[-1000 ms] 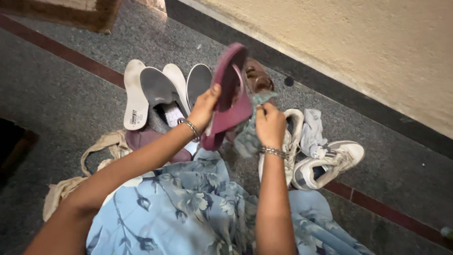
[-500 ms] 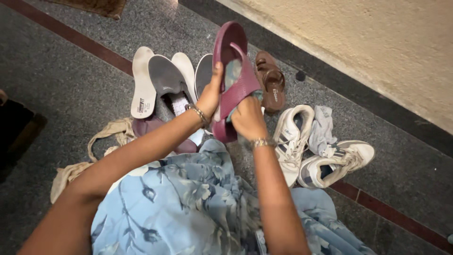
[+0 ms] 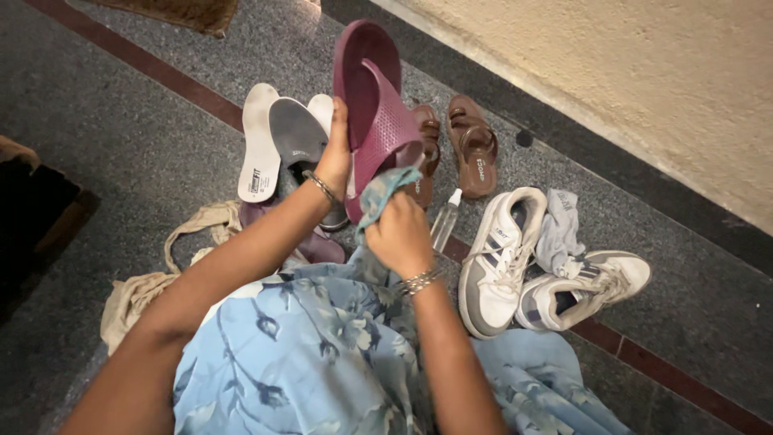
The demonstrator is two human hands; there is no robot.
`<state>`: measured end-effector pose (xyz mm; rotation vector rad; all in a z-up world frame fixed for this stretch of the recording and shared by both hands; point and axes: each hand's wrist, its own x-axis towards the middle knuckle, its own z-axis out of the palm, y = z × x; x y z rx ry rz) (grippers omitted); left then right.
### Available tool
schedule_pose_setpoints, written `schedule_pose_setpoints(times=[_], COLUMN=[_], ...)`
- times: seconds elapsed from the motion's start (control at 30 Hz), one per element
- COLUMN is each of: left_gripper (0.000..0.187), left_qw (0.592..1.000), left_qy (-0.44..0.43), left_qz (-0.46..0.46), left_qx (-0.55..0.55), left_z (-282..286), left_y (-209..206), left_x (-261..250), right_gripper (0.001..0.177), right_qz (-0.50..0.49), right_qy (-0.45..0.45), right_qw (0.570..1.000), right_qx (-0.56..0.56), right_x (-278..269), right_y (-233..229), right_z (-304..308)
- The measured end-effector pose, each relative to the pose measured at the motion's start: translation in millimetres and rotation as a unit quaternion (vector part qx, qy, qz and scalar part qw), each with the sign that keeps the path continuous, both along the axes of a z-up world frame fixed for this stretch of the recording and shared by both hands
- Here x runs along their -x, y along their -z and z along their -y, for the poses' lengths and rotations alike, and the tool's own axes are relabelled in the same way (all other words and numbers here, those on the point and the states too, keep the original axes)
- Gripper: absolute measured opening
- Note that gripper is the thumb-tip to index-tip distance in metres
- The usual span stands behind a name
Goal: The person sits on the floor and cleans several pairs of shoes. They spray a liquid onto a cloth and wipe the soles and uppers of brown sandals, purple slides, and white sneakers. The person handles each shoe individually, turning them over to clean different surfaces.
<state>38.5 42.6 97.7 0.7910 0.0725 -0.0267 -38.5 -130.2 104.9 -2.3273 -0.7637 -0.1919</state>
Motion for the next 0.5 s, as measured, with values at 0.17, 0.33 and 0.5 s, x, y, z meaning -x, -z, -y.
schedule_pose_setpoints(times=[0.17,0.33,0.5], left_gripper=[0.099,0.100,0.100], left_qw=[0.999,0.997,0.999], left_qy=[0.008,0.026,-0.004], left_qz=[0.039,0.066,0.046], left_qx=[0.038,0.040,0.026], left_z=[-23,-17,1], left_y=[1,3,-12], left_x=[-7,0,2], right_gripper=[0.017,0.026,0.045], right_qz=[-0.287,-0.337,-0.119], right_qy=[-0.049,0.018,0.037], right_qw=[0.956,0.850,0.991], right_qx=[-0.033,-0.404,0.038], right_x=[-10,-23,-3], right_y=[3,-6,-16], right_z=[47,75,-14])
